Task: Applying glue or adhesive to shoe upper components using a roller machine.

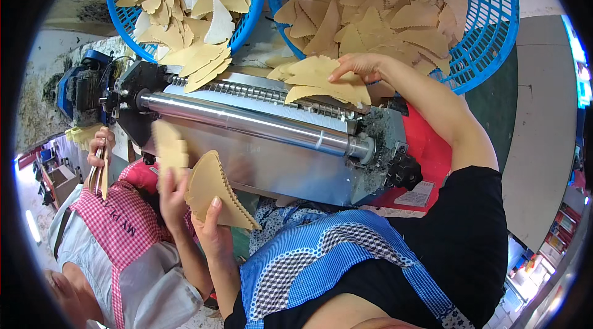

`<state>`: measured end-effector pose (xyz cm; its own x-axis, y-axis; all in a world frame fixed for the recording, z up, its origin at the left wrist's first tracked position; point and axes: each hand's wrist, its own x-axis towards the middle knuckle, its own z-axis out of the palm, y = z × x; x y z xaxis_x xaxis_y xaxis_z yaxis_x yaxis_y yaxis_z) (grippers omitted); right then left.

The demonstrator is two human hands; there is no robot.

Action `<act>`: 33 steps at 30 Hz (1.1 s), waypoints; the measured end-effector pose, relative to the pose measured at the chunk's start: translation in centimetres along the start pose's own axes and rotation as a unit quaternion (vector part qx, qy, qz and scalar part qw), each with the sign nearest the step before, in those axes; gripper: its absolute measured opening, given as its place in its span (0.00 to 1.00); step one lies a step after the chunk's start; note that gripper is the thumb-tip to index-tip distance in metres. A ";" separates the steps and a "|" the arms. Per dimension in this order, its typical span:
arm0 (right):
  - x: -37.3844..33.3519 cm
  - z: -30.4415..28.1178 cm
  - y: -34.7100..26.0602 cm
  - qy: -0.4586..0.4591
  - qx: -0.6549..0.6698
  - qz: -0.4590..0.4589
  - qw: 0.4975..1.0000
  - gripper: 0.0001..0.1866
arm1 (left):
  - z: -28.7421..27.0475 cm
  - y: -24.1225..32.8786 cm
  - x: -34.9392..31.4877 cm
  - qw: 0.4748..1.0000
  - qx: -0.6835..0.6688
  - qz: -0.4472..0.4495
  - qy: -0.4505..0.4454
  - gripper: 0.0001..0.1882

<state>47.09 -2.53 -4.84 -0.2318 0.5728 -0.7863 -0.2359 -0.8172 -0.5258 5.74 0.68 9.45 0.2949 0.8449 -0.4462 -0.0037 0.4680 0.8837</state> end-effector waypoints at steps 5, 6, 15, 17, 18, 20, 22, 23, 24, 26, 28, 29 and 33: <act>0.0 1.2 -0.4 0.024 -0.178 -0.012 0.984 0.28 | -0.2 -0.1 0.2 1.000 0.002 -0.023 -0.014 0.21; 0.1 1.8 -1.1 0.036 -0.208 0.023 0.977 0.31 | -0.5 -0.3 0.1 1.000 0.003 -0.023 -0.013 0.21; -0.6 0.5 0.5 -0.012 -0.116 0.047 0.992 0.39 | -0.5 -0.4 -0.2 0.999 -0.020 -0.026 -0.011 0.21; -0.3 0.0 0.6 -0.013 -0.136 0.049 0.989 0.38 | -0.4 -0.3 -0.2 0.999 -0.019 -0.025 -0.004 0.21; -0.3 0.3 0.2 -0.014 -0.155 0.051 0.986 0.36 | -0.5 -0.4 -0.2 1.000 -0.019 -0.024 -0.003 0.21; -1.1 0.8 -0.5 -0.012 -0.161 0.062 0.985 0.36 | -0.6 -0.6 -0.2 1.000 -0.020 -0.019 -0.009 0.21; -2.3 1.8 -1.4 -0.012 -0.168 0.073 0.983 0.36 | -0.5 -0.3 -0.3 0.999 -0.023 -0.021 -0.010 0.21; -3.0 2.3 -1.5 -0.019 -0.128 0.060 0.990 0.36 | -0.4 -0.2 -0.3 0.999 -0.026 -0.024 -0.013 0.21; -3.5 2.6 -1.5 -0.026 -0.087 0.047 0.995 0.36 | -0.4 -0.2 -0.4 0.999 -0.022 -0.022 -0.013 0.20; -3.8 2.8 -1.6 -0.017 -0.099 0.030 0.995 0.36 | -0.3 -0.5 -0.3 1.000 -0.017 -0.013 -0.009 0.20; -3.8 3.1 -1.6 -0.007 -0.108 0.015 0.994 0.35 | 0.1 -0.3 -0.1 1.000 -0.015 -0.018 -0.014 0.20; -3.6 3.3 -1.6 -0.018 -0.117 0.004 0.993 0.34 | 0.2 -0.2 -0.1 0.999 -0.014 -0.024 -0.020 0.20; -1.8 2.5 -1.3 -0.084 -0.096 0.029 0.991 0.34 | 0.4 -0.1 -0.1 0.999 -0.024 -0.020 -0.030 0.21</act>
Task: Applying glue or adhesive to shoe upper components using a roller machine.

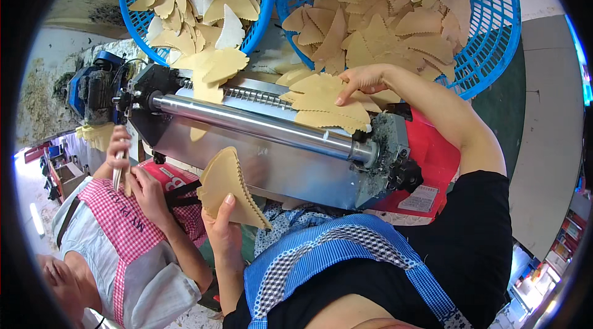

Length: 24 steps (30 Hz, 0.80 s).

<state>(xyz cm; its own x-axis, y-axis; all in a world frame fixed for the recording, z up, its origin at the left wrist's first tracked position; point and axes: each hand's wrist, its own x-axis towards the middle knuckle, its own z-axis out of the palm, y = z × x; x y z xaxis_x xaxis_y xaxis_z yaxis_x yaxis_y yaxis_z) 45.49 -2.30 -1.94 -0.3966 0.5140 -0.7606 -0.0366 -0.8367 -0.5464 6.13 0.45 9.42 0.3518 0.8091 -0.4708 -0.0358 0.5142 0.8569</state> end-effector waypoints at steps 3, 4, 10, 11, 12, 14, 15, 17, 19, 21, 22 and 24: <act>0.3 -0.3 0.3 0.000 0.005 -0.039 0.999 0.32 | -0.1 0.0 0.0 1.000 0.007 0.004 0.004 0.21; 0.5 -0.4 0.8 0.003 0.007 -0.038 0.999 0.32 | 0.2 0.2 -0.1 1.000 0.005 0.002 0.007 0.21; -2.2 0.1 0.4 0.122 -0.060 -0.169 0.976 0.28 | 0.3 -0.1 0.3 1.000 0.000 0.003 -0.001 0.21; -3.2 0.0 0.2 0.126 -0.026 -0.214 0.968 0.29 | 0.4 0.1 0.2 1.000 -0.006 -0.004 0.006 0.19; -4.3 0.0 -0.1 0.126 0.004 -0.262 0.957 0.30 | 0.0 0.1 0.1 1.000 -0.009 -0.006 -0.005 0.19; -8.9 -1.3 0.0 0.281 0.008 -0.219 0.934 0.28 | -0.5 0.2 0.0 1.000 0.011 -0.003 0.006 0.19; -11.1 -2.1 0.5 0.284 0.034 -0.285 0.915 0.28 | -0.3 0.2 0.0 1.000 0.003 0.006 0.009 0.19; -14.8 -6.1 3.2 0.378 -0.034 -0.274 0.884 0.29 | -0.2 0.0 0.0 0.999 -0.002 0.022 0.033 0.19; -16.9 -12.0 8.1 0.521 -0.211 -0.147 0.814 0.30 | 0.1 0.0 0.2 1.000 0.000 0.016 0.025 0.19; -15.3 -13.2 10.0 0.553 -0.295 -0.107 0.772 0.31 | 0.3 0.4 -0.1 0.999 0.024 0.030 0.001 0.20; -14.2 -12.3 10.3 0.657 -0.357 -0.047 0.663 0.30 | 0.3 0.4 -0.2 0.999 0.028 0.029 0.012 0.20; -12.9 -10.6 10.7 0.761 -0.442 -0.003 0.475 0.28 | 0.1 0.3 -0.3 0.998 0.056 0.014 -0.011 0.20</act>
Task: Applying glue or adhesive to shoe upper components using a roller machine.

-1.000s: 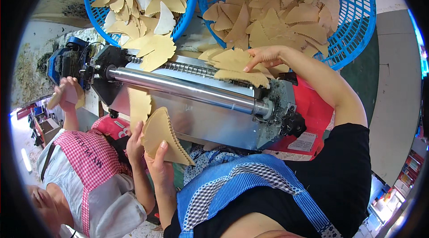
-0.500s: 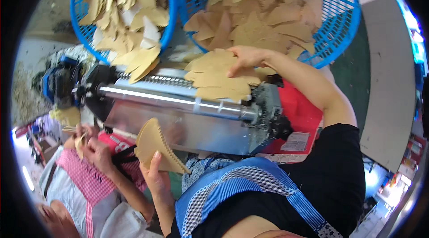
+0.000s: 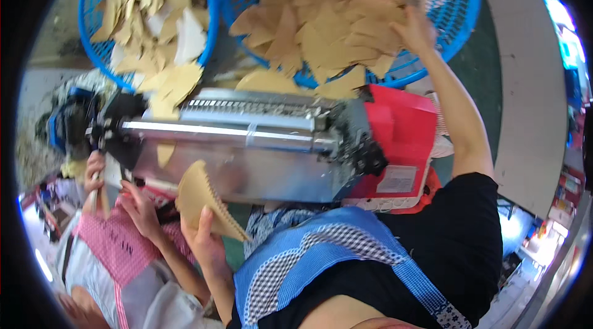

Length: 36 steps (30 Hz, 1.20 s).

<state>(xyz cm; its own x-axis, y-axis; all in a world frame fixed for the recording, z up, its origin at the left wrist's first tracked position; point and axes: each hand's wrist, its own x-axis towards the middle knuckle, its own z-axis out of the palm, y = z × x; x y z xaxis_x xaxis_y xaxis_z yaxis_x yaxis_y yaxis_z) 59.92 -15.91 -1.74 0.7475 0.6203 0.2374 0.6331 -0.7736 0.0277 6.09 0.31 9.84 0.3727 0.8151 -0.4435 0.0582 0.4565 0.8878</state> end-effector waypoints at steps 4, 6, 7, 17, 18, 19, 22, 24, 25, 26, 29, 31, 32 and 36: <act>-0.7 -3.0 0.0 0.137 -0.029 -0.081 0.987 0.25 | -0.1 -0.6 0.1 0.999 -0.005 0.019 -0.032 0.19; -0.8 -4.1 0.4 0.231 -0.003 -0.127 0.965 0.20 | -0.8 -0.7 -0.2 0.998 0.008 0.004 -0.061 0.17; -0.9 -4.9 -0.2 0.232 0.000 -0.128 0.964 0.20 | -1.2 -1.0 -0.2 0.998 0.009 0.006 -0.059 0.17; -13.8 -20.0 -21.9 -0.040 0.610 -0.188 0.768 0.10 | -5.0 -2.9 -1.0 0.993 0.066 0.011 -0.102 0.10; -15.0 -20.4 -25.4 0.032 0.463 -0.278 0.841 0.13 | -5.5 -3.5 -1.0 0.989 0.071 -0.003 -0.127 0.09; -16.2 -19.2 -29.7 0.092 0.414 -0.262 0.867 0.20 | -5.4 -3.6 -1.2 0.985 0.082 -0.021 -0.149 0.09; -16.9 -12.1 -37.7 0.153 0.258 -0.227 0.927 0.28 | -5.5 -4.0 -1.5 0.956 0.128 -0.068 -0.256 0.09; -16.3 -8.9 -38.4 0.138 0.209 -0.201 0.947 0.29 | -6.0 -4.1 -1.9 0.948 0.116 -0.082 -0.286 0.09; -16.3 -8.6 -38.1 0.154 0.188 -0.199 0.949 0.28 | -7.2 -4.6 -1.8 0.939 0.133 -0.078 -0.308 0.12; -16.4 -8.3 -37.6 0.170 0.167 -0.196 0.951 0.28 | -7.7 -4.9 -1.8 0.940 0.130 -0.078 -0.307 0.12; -16.9 -9.9 -35.8 0.044 0.191 -0.174 0.965 0.24 | -8.6 -5.4 -2.2 0.951 0.103 -0.018 -0.291 0.15; -17.0 -9.7 -34.1 0.082 0.187 -0.160 0.966 0.23 | -8.7 -6.1 -1.8 0.938 0.129 -0.028 -0.321 0.17; -17.1 -9.4 -33.6 0.115 0.188 -0.149 0.964 0.22 | -8.7 -6.3 -1.9 0.939 0.127 -0.025 -0.318 0.17; -17.3 -10.2 -31.6 0.143 0.184 -0.139 0.962 0.20 | -8.6 -5.2 -2.2 0.929 0.146 -0.028 -0.339 0.16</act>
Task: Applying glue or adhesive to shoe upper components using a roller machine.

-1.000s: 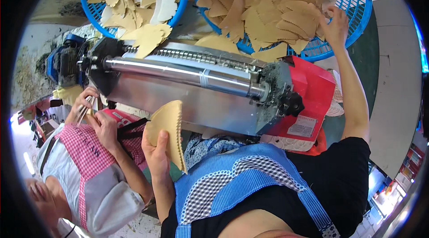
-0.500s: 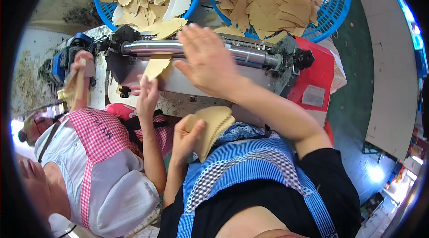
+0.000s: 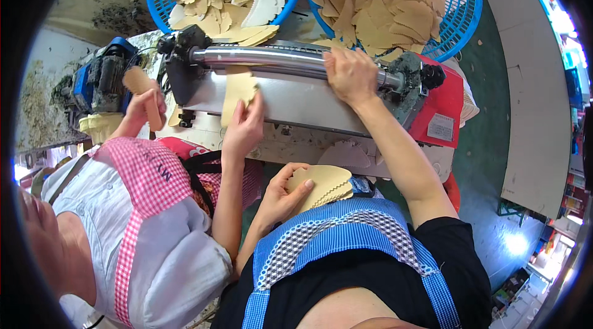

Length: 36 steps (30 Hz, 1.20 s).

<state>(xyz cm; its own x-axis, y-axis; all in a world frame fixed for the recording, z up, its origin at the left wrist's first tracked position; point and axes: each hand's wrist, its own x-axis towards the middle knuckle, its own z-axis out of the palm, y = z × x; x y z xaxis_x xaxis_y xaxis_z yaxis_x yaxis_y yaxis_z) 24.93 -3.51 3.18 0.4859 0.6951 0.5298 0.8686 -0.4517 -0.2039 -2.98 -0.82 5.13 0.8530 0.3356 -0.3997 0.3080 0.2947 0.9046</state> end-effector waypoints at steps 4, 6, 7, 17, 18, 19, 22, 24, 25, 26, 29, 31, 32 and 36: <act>0.0 -1.0 1.1 -0.088 -0.035 0.087 0.992 0.22 | -0.4 0.1 0.1 0.999 0.016 0.014 -0.036 0.15; -0.1 -0.6 2.2 -0.066 -0.058 0.086 0.992 0.23 | -0.5 0.5 0.2 0.999 -0.009 0.019 -0.038 0.15; -0.1 -0.5 2.6 -0.092 -0.060 0.088 0.990 0.23 | -0.7 0.2 0.0 0.999 -0.013 0.024 -0.029 0.15; 0.9 1.6 8.3 -0.362 -0.009 0.061 0.930 0.28 | -1.3 -1.8 -0.9 0.983 0.081 0.162 -0.009 0.11; 0.7 2.6 9.9 -0.373 -0.026 0.006 0.927 0.28 | -1.0 -1.5 -1.8 0.986 0.074 0.152 0.002 0.12; 1.2 2.3 9.6 -0.411 0.045 0.027 0.910 0.27 | -0.4 -2.2 -2.1 0.985 0.063 0.162 0.020 0.12; 2.3 4.3 10.7 -0.452 0.122 0.000 0.884 0.27 | 1.0 -2.3 -3.7 0.987 0.051 0.144 0.040 0.12; 3.3 3.2 8.5 -0.482 0.186 0.083 0.852 0.27 | 1.6 -2.5 -4.1 0.990 0.052 0.123 0.047 0.12; 3.8 2.6 7.4 -0.504 0.236 0.180 0.811 0.27 | 1.5 -2.8 -3.9 0.990 0.043 0.131 0.037 0.12; 3.9 4.1 8.1 -0.504 0.284 0.196 0.792 0.28 | 1.5 -3.0 -3.9 0.990 0.032 0.136 0.023 0.12; 5.8 7.6 9.9 -0.388 -0.067 -0.026 0.919 0.27 | -0.3 -1.8 -3.0 0.982 0.079 0.157 0.065 0.11; 6.1 3.6 3.9 -0.044 -0.083 -0.118 0.989 0.23 | -1.3 -1.2 -2.5 0.975 0.015 0.187 0.120 0.09; 6.5 2.0 2.0 -0.040 0.041 -0.097 0.994 0.20 | -1.9 -0.2 -2.5 0.969 0.079 0.167 0.164 0.09; 3.5 -6.4 -6.4 -0.359 0.513 0.095 0.774 0.20 | -2.0 0.0 -1.3 0.989 -0.032 0.103 0.097 0.10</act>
<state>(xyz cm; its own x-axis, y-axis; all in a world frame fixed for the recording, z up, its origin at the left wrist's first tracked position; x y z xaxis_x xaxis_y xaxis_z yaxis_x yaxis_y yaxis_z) 20.47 -1.71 11.60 0.2242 0.9685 -0.1084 0.2160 -0.1579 -0.9635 -4.93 0.51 5.36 0.7956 0.5585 -0.2347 0.1034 0.2566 0.9610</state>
